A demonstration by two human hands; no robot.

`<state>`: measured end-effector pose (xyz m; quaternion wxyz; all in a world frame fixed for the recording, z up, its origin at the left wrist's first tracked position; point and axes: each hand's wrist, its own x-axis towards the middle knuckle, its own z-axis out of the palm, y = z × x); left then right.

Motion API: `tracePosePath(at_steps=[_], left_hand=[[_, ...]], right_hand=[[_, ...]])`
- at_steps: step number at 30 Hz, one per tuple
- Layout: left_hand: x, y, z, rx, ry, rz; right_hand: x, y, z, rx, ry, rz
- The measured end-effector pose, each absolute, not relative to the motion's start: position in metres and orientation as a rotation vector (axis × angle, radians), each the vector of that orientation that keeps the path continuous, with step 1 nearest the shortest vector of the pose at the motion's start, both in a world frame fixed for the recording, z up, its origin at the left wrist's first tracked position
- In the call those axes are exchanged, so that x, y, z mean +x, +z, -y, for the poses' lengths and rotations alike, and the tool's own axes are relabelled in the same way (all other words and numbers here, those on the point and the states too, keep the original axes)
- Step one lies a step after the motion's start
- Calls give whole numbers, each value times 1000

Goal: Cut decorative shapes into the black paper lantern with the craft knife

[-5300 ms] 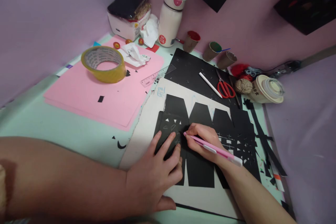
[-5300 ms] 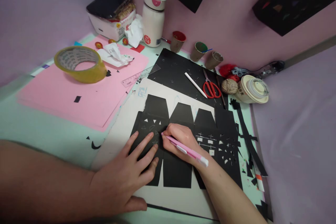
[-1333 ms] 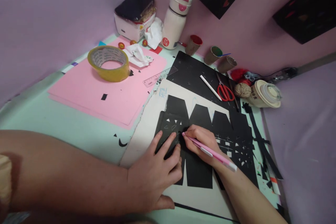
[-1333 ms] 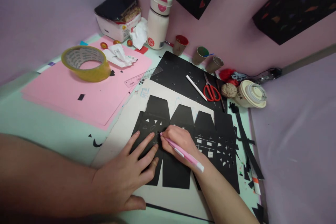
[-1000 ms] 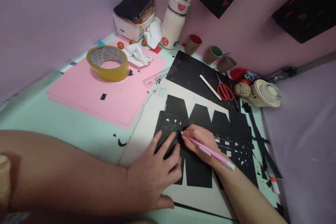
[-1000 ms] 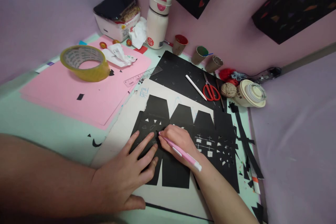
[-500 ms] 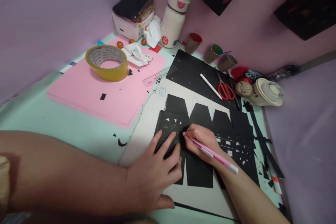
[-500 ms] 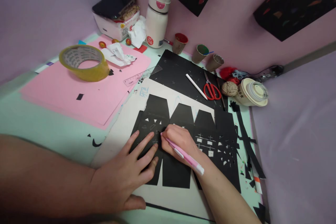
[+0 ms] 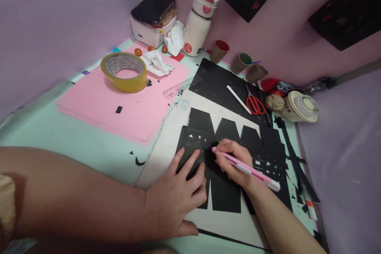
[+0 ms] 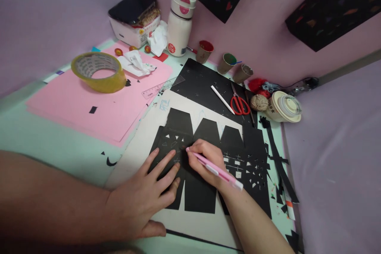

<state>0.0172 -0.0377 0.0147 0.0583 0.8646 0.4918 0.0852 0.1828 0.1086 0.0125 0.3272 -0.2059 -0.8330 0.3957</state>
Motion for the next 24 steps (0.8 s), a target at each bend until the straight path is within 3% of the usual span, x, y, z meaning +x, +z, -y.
tracePosePath(at_steps=[8,24], left_hand=[[16,13,38,2621,295,-1468],[9,12,33,2595,413,-1369]], right_hand=[[166,51,-82,-1261,1047,1867],[167,6,-55,-1204,693,1952]])
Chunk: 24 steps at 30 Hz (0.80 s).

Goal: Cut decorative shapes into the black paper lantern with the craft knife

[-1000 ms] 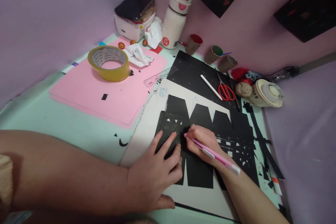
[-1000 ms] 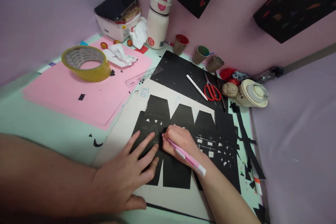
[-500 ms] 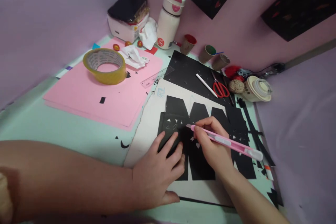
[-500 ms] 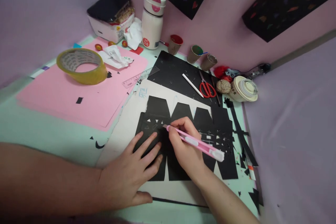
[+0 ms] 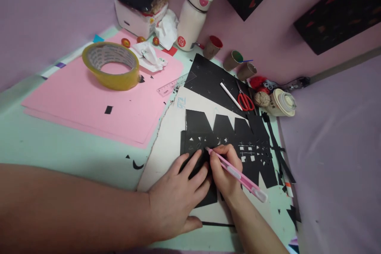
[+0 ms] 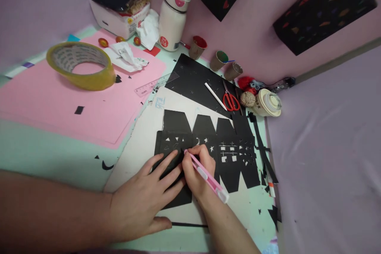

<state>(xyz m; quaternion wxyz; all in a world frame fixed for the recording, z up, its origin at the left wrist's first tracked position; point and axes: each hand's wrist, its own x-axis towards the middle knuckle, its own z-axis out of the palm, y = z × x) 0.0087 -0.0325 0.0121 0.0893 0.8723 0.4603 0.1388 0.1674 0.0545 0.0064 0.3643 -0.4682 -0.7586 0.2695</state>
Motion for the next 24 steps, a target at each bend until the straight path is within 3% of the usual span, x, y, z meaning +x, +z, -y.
tracePosePath(at_steps=[24], left_hand=[[11,9,34,2592,417,-1379]], right_hand=[[165,7,-53,-1139,646,2042]])
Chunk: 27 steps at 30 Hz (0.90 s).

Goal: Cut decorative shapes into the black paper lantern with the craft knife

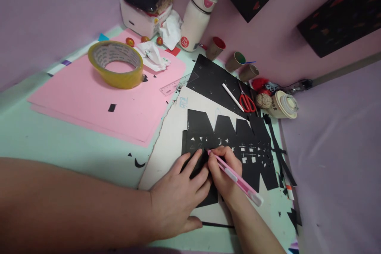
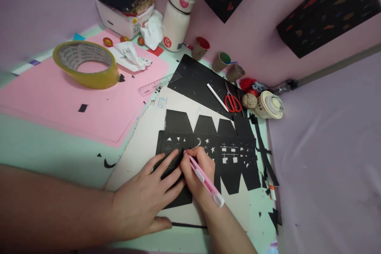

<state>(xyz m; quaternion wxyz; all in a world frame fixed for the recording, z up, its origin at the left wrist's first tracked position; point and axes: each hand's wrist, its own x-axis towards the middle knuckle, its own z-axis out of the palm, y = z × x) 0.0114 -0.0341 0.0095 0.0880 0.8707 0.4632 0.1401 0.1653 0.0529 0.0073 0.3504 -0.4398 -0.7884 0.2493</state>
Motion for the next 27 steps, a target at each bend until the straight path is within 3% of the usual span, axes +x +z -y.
tracePosePath(at_steps=[27], left_hand=[[16,13,36,2552,333,-1456]], right_hand=[[175,4,-53,-1057,602,2234]])
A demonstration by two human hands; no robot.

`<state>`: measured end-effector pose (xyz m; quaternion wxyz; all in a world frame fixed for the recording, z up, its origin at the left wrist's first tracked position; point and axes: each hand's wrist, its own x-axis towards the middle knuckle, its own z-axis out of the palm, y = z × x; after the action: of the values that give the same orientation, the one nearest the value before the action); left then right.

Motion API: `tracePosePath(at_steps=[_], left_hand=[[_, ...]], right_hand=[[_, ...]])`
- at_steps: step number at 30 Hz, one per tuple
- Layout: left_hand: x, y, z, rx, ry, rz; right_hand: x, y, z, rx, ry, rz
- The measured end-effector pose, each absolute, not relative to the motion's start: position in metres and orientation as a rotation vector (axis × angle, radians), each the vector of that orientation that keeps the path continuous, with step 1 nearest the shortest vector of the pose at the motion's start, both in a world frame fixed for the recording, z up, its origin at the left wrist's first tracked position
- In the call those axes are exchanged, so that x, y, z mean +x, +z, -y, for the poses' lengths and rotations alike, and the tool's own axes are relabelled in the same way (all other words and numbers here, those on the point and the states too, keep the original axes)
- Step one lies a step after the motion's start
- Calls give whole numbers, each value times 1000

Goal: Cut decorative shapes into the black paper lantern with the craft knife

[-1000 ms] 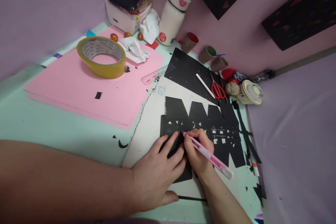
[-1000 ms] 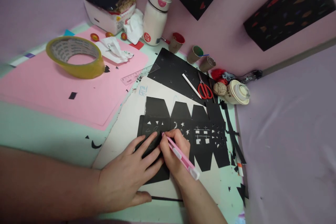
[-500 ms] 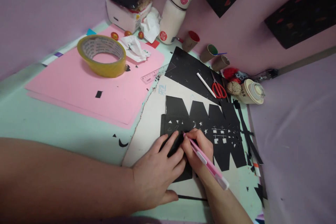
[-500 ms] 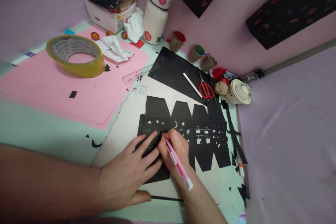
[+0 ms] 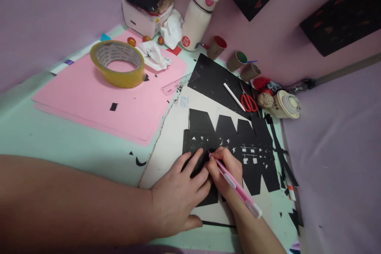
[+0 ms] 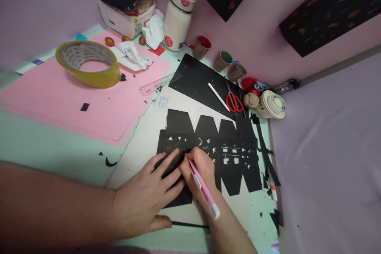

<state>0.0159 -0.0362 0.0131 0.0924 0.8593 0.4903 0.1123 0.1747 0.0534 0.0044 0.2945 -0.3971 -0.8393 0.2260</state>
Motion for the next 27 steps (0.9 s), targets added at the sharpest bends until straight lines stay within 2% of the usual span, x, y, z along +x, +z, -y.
tracePosePath(at_steps=[14,27], left_hand=[[12,11,34,2569,397,-1380],[12,9,34,2575,419,-1358]], right_hand=[[170,5,-53,-1112,704,2052],[171,4,-53,-1075,620,2146]])
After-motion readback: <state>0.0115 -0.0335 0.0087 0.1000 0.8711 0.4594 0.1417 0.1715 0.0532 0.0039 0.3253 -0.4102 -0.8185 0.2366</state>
